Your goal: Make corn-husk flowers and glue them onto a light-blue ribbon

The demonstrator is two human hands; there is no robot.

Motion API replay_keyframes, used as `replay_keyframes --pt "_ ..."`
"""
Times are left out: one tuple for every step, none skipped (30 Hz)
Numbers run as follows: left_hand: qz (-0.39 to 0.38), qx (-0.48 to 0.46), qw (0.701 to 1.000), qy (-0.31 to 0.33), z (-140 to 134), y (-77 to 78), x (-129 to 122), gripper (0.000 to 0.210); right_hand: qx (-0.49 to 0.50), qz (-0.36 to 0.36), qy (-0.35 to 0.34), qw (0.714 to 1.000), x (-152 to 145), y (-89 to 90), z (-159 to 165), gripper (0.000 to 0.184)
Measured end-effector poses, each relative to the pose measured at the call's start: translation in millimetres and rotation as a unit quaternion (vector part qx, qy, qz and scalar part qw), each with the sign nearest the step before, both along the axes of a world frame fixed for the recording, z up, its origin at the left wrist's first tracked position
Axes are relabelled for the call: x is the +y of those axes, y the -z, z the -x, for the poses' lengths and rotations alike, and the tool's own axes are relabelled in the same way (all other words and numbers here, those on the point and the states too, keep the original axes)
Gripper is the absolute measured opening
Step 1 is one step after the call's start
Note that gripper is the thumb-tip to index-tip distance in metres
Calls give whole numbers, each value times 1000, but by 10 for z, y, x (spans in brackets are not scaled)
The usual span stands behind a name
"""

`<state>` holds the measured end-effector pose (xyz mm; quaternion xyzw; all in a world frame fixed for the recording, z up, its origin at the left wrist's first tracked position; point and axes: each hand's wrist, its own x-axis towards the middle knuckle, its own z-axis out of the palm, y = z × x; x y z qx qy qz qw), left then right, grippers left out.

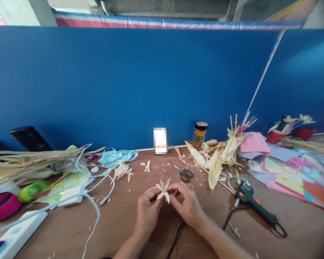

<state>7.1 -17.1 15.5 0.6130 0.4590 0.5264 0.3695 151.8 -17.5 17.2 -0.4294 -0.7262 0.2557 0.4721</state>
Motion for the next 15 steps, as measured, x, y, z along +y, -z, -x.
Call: replay_keyframes --pt "0 -3 1000 2 4 6 3 15 7 11 1 1000 -3 0 7 9" --pt "-1 -7 1000 3 7 11 6 16 13 22 3 1000 -6 0 15 9" --pt "-4 -11 1000 2 8 15 6 15 18 33 4 999 -11 0 24 8" --pt "-6 -13 1000 1 6 16 6 15 23 42 3 999 -15 -1 33 8" --pt "-10 -13 1000 -1 2 14 3 14 28 48 1 998 -20 0 41 8" --pt "-14 -12 1000 -5 -3 10 -1 14 34 53 -2 998 -24 1 49 7" --pt "-19 -9 1000 -10 -9 4 -7 13 40 56 -4 998 -27 2 56 7" --pt "-23 -7 1000 -17 -16 -2 -12 13 46 58 -4 997 -29 3 62 7" --pt "-28 -5 999 -23 -21 -6 -17 12 50 60 -5 997 -30 4 67 7" --pt "-32 -4 999 -27 -25 -8 -20 11 52 64 -4 997 -31 4 70 7" --pt "-35 -4 999 -30 -27 -7 -23 11 54 68 -3 996 -32 4 72 7" --pt "-36 -3 999 -30 -28 -4 -24 11 54 72 -2 996 -33 2 73 8" --pt "-37 -3 999 -30 -27 2 -23 11 53 74 -2 996 -34 0 74 8" --pt "-37 -3 999 -30 -26 10 -22 12 53 74 -2 996 -35 -2 73 8" --pt "-36 -4 999 -32 -24 19 -21 12 53 71 -2 996 -37 -4 72 8"
